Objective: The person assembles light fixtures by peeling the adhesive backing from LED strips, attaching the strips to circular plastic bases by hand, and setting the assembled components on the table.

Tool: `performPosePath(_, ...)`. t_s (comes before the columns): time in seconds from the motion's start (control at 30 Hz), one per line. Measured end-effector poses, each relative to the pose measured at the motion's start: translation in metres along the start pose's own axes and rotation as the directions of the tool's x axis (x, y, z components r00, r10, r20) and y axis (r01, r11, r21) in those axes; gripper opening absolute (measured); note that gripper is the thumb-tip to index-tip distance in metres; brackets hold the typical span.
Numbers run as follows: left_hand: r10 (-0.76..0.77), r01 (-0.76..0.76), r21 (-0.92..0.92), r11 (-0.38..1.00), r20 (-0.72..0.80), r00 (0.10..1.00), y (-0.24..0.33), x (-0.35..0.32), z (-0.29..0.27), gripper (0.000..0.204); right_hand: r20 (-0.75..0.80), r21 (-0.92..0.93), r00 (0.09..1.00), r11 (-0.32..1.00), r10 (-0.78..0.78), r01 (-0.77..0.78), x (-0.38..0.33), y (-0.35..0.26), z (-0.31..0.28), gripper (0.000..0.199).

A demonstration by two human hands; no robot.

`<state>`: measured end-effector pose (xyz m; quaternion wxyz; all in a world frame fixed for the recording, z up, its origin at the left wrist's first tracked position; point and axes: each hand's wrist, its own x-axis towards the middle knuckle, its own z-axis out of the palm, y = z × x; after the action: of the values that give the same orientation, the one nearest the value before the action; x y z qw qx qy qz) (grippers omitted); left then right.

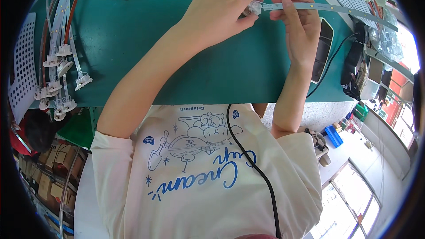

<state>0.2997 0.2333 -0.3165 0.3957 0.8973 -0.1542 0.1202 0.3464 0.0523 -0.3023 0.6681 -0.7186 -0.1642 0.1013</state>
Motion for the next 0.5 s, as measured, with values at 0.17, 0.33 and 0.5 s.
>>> performPosePath(0.17, 0.024, -0.024, 0.001, 1.0, -0.027, 0.999, -0.0025, -0.0003, 0.0008, 0.031, 0.06, 0.04, 0.998, 0.999, 0.011, -0.014, 0.0004, 0.0014, -0.0037, 0.017)
performPosePath(0.33, 0.026, -0.027, -0.008, 1.0, -0.07, 0.997, -0.0032, -0.001, 0.0032, 0.04, 0.045, -0.096, 0.999, 0.995, -0.017, 0.021, 0.0018, 0.0065, -0.0086, 0.015)
performPosePath(0.5, 0.02, -0.024, -0.034, 0.999, -0.117, 0.993, -0.006, -0.0013, 0.0096, 0.043, 0.018, -0.166, 0.999, 0.985, -0.037, 0.04, 0.0039, 0.0041, -0.0019, 0.015)
